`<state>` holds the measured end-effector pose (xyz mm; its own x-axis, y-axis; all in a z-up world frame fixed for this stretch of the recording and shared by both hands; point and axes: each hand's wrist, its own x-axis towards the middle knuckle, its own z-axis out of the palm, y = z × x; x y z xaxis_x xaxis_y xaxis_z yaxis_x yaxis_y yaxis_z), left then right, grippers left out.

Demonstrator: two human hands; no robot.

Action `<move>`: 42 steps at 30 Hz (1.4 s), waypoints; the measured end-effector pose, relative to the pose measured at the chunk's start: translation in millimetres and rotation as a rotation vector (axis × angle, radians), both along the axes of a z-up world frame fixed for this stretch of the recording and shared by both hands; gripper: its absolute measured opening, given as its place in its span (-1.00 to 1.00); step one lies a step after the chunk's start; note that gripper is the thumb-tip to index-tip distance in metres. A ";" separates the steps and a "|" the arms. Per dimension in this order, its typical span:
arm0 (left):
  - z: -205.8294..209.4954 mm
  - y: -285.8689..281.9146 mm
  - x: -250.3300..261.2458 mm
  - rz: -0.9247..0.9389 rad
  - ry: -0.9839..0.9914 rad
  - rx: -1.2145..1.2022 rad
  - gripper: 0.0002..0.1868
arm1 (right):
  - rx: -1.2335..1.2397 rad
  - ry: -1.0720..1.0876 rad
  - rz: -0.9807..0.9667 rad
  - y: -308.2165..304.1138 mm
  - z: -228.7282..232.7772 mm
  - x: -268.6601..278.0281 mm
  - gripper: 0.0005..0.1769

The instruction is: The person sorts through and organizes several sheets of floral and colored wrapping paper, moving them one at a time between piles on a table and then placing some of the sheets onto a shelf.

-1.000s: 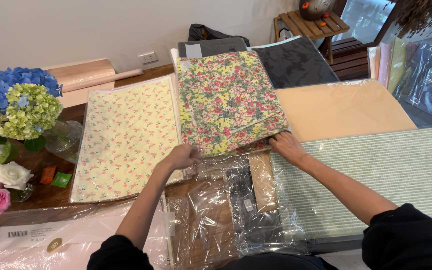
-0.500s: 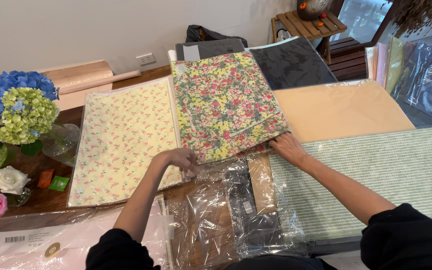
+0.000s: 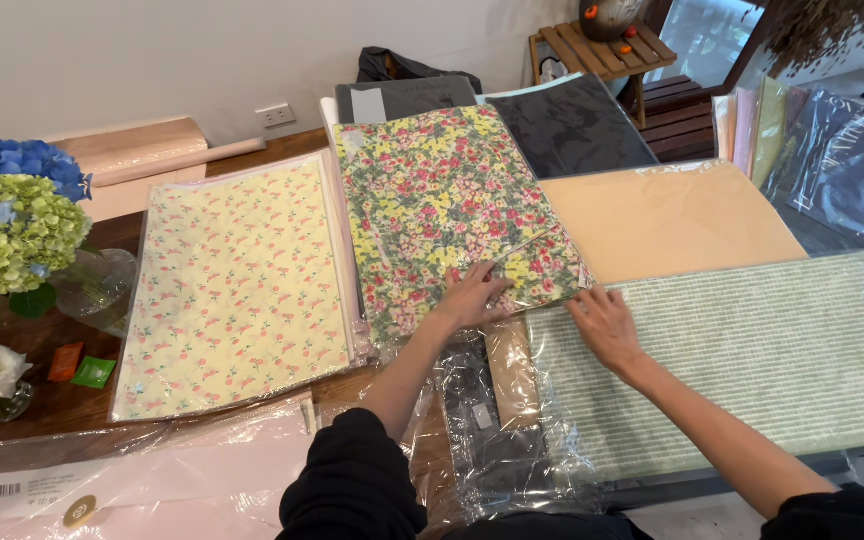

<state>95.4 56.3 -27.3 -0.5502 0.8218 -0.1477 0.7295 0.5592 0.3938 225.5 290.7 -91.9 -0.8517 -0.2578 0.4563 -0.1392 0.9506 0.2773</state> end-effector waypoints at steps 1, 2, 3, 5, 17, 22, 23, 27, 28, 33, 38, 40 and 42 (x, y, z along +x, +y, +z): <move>-2.4 1.1 -0.8 -0.001 -0.001 -0.003 -0.35 | -0.003 -0.001 -0.001 6.0 1.5 2.5 -0.91; -4.7 2.0 -1.3 0.006 0.013 -0.013 -0.30 | -0.023 0.031 -0.072 11.7 3.1 5.3 -0.90; -7.0 3.2 -1.4 0.013 0.026 -0.022 -0.25 | -0.041 0.063 -0.144 18.0 5.1 8.3 -0.89; -11.3 -0.2 -0.5 -0.004 0.058 -0.027 -0.28 | -0.075 0.020 -0.120 18.3 12.4 16.7 -0.89; -30.9 -117.0 25.5 -0.036 0.196 0.037 -0.59 | -0.903 -0.347 0.073 28.0 47.1 -7.1 -0.88; -2.4 -171.9 26.6 0.180 0.201 0.110 -0.82 | -0.998 -0.454 -0.060 31.1 53.3 -27.4 -0.87; -3.6 -178.2 22.0 0.243 0.118 0.080 -0.87 | -1.032 -0.476 -0.097 30.0 54.5 -30.3 -0.85; -13.8 -191.7 6.4 0.391 -0.145 0.183 -0.92 | -1.095 -0.488 -0.205 29.5 48.7 -42.2 -0.84; -14.8 -190.9 8.5 0.395 -0.146 0.184 -0.92 | -1.094 -0.492 -0.202 29.0 46.2 -43.5 -0.84; -13.4 -187.6 9.6 0.550 -0.185 0.606 -0.85 | -1.257 -0.441 -0.291 24.9 32.4 -55.4 -0.83; -17.9 -182.3 10.9 0.591 -0.421 0.645 -0.89 | -1.221 -0.378 -0.320 23.2 26.4 -56.5 -0.83; -17.1 -183.5 12.4 0.582 -0.443 0.645 -0.88 | -1.218 -0.356 -0.318 22.1 22.8 -57.9 -0.85; -16.2 -185.9 15.0 0.529 -0.609 0.720 -0.80 | -1.236 -0.345 -0.328 23.9 18.9 -58.3 -0.85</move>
<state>110.4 -129.7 -43.5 -0.8581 0.5048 -0.0936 0.0342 0.2381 0.9706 167.2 314.6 -72.9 -0.9134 0.4069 -0.0113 0.2559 0.5525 -0.7933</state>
